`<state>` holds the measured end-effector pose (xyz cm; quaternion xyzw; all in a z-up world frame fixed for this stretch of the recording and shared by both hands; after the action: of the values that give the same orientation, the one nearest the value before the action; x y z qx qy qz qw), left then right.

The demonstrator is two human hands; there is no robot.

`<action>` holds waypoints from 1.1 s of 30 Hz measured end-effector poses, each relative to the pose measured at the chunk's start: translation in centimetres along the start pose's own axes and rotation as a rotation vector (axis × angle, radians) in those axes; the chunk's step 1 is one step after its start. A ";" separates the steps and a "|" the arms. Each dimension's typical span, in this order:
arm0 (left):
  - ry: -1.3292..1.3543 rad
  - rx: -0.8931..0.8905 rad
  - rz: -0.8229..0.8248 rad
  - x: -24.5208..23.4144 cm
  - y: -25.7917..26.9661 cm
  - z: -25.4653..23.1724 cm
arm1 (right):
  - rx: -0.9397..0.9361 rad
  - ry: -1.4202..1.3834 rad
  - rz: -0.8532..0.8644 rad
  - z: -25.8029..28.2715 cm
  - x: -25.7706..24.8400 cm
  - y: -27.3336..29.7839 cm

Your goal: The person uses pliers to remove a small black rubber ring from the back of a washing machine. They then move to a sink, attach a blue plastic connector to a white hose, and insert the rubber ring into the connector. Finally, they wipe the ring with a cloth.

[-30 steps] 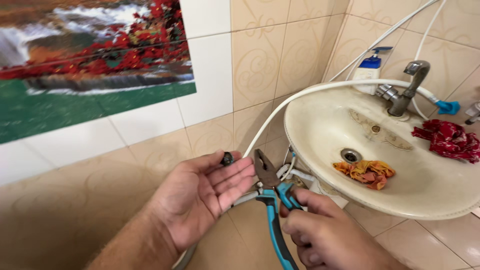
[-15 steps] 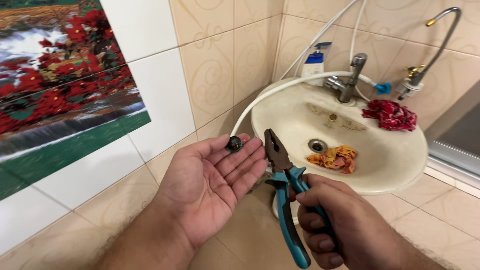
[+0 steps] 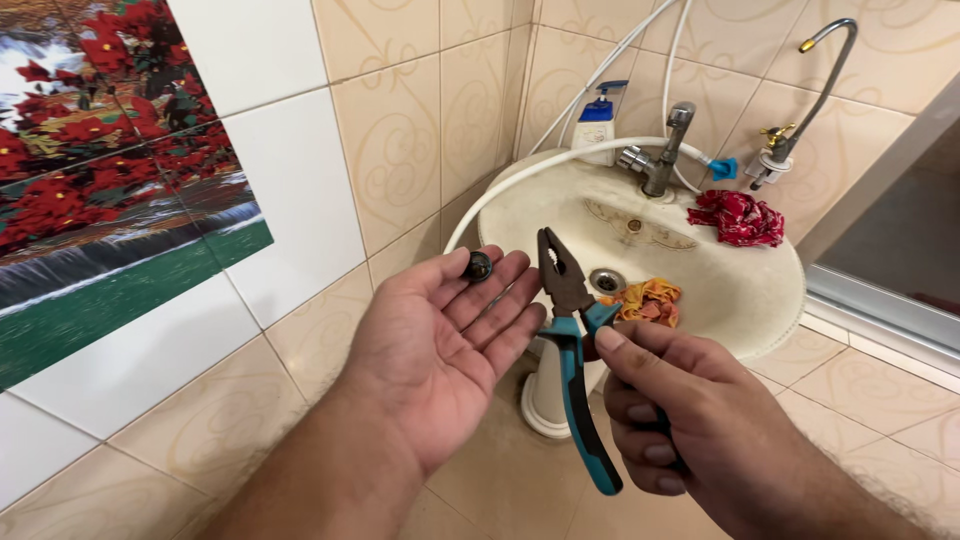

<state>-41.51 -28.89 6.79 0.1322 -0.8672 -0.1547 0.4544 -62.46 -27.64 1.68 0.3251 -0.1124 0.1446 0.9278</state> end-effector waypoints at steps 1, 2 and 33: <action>-0.006 -0.013 -0.037 0.2 0.1 0.4 | -0.004 -0.014 -0.002 0.0 -0.2 0.0; -0.014 -0.024 -0.074 0.5 0.1 0.8 | -0.011 -0.029 -0.002 -0.1 -0.4 0.0; -0.307 0.060 -0.116 10.0 -19.5 15.5 | 0.053 0.018 -0.061 8.4 -14.6 -13.9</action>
<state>-58.15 -48.16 -1.68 0.1704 -0.9216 -0.1731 0.3029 -72.28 -46.24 -4.23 0.3516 -0.0902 0.1221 0.9237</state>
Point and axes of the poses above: each hand's wrist, its own y-axis away from the middle knuckle, its own x-axis out of the palm, z = x × y, the point moved 3 cm from there along -y, towards the middle knuckle, and after that the axes turned 11 degrees about x, right-handed, at the moved point
